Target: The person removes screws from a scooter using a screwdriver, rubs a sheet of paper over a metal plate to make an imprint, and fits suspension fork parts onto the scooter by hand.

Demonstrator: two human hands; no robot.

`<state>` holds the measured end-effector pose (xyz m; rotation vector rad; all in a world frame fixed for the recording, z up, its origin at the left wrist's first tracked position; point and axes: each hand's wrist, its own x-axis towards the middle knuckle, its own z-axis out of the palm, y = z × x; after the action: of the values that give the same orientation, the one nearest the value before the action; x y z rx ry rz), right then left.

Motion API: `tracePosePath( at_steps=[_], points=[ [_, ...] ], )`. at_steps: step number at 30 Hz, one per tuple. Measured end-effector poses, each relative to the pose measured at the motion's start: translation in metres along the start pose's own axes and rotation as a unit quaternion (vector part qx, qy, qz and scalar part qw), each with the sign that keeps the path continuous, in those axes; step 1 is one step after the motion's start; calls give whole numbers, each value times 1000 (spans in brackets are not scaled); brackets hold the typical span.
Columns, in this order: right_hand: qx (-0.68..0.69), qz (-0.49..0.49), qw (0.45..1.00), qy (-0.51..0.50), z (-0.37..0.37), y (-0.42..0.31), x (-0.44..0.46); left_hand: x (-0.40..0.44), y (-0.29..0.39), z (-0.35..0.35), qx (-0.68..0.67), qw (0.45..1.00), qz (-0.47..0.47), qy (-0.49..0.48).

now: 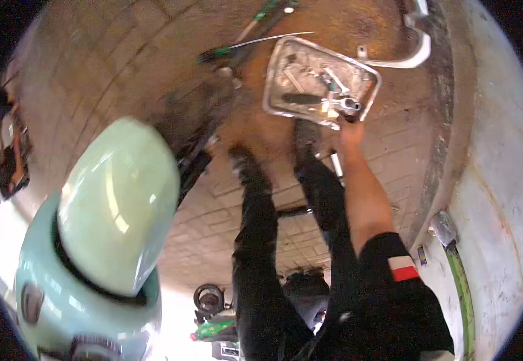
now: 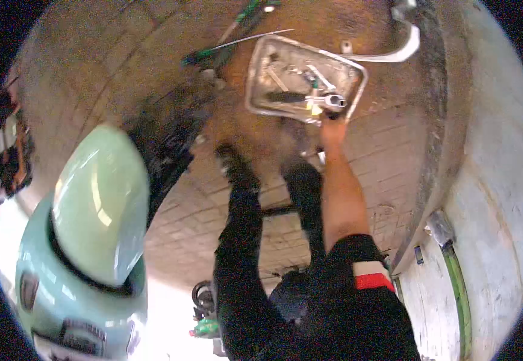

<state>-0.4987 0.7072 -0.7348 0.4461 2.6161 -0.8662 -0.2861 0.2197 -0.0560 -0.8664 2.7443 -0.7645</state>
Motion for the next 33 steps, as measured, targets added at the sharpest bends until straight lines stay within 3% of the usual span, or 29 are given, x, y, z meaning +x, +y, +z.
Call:
tracePosePath(
  at_steps=[1, 2, 4, 5, 6, 8, 10, 12, 13, 14, 15, 16, 18, 19, 21, 23, 27, 29, 33],
  points=[
    [128, -88, 986, -57, -15, -8, -10, -8, -10, -7, -8, 1000, -11, -6],
    [151, 41, 978, -136, -35, -30, -26, -16, -22, -12, -32, 999, -27, -15],
    [186, 90, 948, -241, -69, -98, -71, -41, -45, -3, -241, 962, -125, 4],
    [206, 15, 944, -258, -88, -136, -96, -47, -49, -3, -317, 935, -154, 14],
    [207, -12, 934, -290, -99, -174, -123, -50, -50, -10, -296, 945, -135, -8],
    [167, -8, 922, -349, -146, -270, -187, -18, -11, -37, 1, 994, 1, -105],
    [128, -44, 907, -399, -149, -284, -237, -21, -4, -37, -29, 997, -4, -77],
    [243, 28, 874, -421, -184, -361, -305, -20, -2, -38, -58, 996, 1, -64],
    [290, -14, 797, -530, -199, -395, -322, -19, 0, -40, -52, 997, 8, -53],
    [324, 3, 769, -551, -205, -412, -351, -20, -2, -39, -76, 997, 13, -31],
    [383, -60, 713, -584, -209, -430, -373, -22, -3, -35, -100, 995, 19, -9],
    [353, -94, 695, -619, -208, -436, -396, -25, -3, -34, -81, 997, 16, 8],
    [444, -42, 599, -665, -204, -441, -446, -27, -5, -35, -89, 996, 26, 11],
    [425, -52, 619, -659, -214, -450, -461, -28, -6, -36, -92, 995, 33, 7],
    [440, -109, 605, -654, -231, -457, -479, -31, -10, -47, -125, 992, 32, -14],
    [409, -240, 658, -585, -252, -468, -492, -34, -18, -65, -211, 965, 114, -102],
    [407, -336, 634, -566, -268, -482, -522, -47, -16, -68, -236, 960, 92, -117],
    [406, -338, 623, -578, -267, -483, -517, -48, -19, -62, -237, 962, 79, -111],
    [429, -274, 670, -540, -258, -466, -482, -50, -21, -53, -213, 966, 103, -101]
  ],
)
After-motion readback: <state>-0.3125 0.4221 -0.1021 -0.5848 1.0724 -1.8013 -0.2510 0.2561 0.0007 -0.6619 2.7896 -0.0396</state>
